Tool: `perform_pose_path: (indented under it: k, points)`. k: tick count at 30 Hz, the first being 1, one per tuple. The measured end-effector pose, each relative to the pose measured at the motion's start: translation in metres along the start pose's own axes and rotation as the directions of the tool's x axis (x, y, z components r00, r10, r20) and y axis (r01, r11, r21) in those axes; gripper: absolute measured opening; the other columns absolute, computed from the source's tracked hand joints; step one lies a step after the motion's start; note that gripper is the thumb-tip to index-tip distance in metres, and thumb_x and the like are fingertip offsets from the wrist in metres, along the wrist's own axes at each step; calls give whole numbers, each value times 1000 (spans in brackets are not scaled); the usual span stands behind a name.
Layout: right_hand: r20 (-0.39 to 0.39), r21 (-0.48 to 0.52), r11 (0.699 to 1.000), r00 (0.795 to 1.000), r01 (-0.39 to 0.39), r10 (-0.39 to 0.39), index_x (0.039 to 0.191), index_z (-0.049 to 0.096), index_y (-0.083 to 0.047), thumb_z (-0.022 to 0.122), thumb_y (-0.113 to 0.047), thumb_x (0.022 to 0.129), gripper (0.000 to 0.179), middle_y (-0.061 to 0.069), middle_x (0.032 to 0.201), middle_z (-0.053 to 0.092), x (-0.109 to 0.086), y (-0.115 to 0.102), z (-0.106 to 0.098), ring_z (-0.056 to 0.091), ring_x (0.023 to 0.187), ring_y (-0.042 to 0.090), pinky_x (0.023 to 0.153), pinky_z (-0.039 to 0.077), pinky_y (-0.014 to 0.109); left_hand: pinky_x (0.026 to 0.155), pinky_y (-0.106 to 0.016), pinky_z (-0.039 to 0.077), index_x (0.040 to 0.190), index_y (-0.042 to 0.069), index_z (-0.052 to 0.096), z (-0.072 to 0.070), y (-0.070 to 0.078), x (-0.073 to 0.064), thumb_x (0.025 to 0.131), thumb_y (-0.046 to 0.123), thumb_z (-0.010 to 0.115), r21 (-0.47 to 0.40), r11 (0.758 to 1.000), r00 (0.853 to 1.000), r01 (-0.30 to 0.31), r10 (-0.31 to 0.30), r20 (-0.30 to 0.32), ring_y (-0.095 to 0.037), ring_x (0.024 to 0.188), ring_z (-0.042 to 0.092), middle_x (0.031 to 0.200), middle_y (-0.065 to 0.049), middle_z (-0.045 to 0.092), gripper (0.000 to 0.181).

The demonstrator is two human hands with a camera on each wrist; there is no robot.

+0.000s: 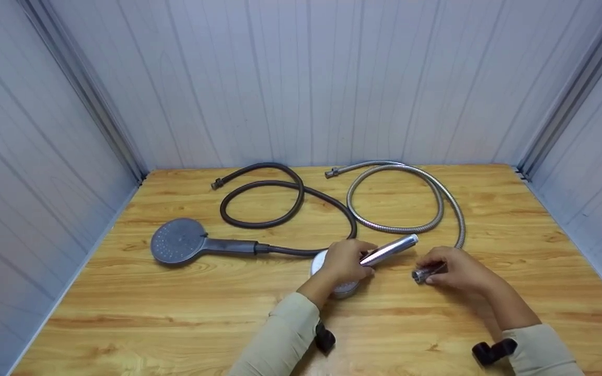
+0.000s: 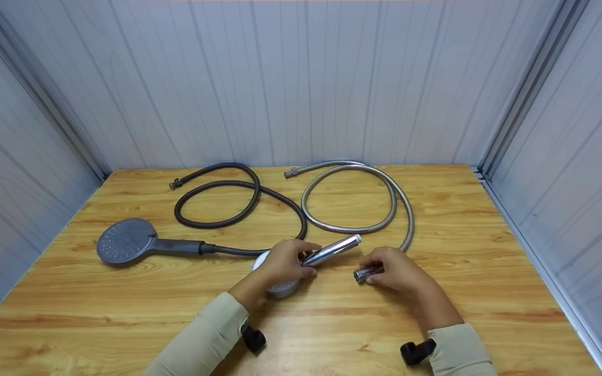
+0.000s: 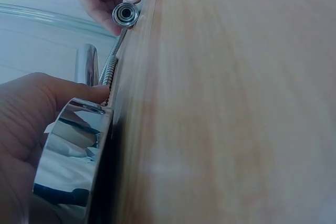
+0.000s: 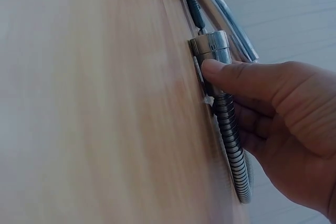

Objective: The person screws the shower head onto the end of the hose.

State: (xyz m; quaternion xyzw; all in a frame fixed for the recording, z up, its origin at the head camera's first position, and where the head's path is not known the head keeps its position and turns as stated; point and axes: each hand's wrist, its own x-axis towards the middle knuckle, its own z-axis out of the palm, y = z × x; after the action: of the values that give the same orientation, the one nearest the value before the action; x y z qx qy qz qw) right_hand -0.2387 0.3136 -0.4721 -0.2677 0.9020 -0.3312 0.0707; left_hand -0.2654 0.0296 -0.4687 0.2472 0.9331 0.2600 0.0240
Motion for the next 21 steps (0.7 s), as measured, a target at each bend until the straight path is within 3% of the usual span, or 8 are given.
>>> perform_pose_path:
  k: [3, 15, 21]
  points:
    - [10, -9, 1000, 1000, 5, -5, 106, 72, -9, 76, -6, 83, 23, -2, 102, 66, 0, 1, -1, 62, 95, 17, 82, 52, 30, 77, -25, 46, 118, 23, 73, 0, -1, 0, 77, 24, 83, -4, 1000, 1000, -15, 15, -1, -4, 80, 58, 94, 11, 70, 43]
    - [3, 117, 992, 998, -57, 57, 104, 71, -10, 76, -10, 84, 21, 1, 101, 68, -1, -1, -1, 63, 94, 18, 80, 51, 28, 78, -26, 48, 122, 23, 71, -2, -4, -4, 80, 24, 81, -14, 997, 998, -70, 70, 3, -6, 85, 62, 100, 7, 72, 43]
    - [16, 168, 984, 998, -65, 63, 108, 71, -9, 74, -11, 86, 22, 3, 103, 69, -2, -2, -4, 64, 96, 18, 82, 51, 28, 76, -25, 47, 124, 23, 69, -6, -5, -5, 81, 22, 80, -82, 996, 998, -37, 40, 37, -5, 82, 58, 102, 9, 71, 45]
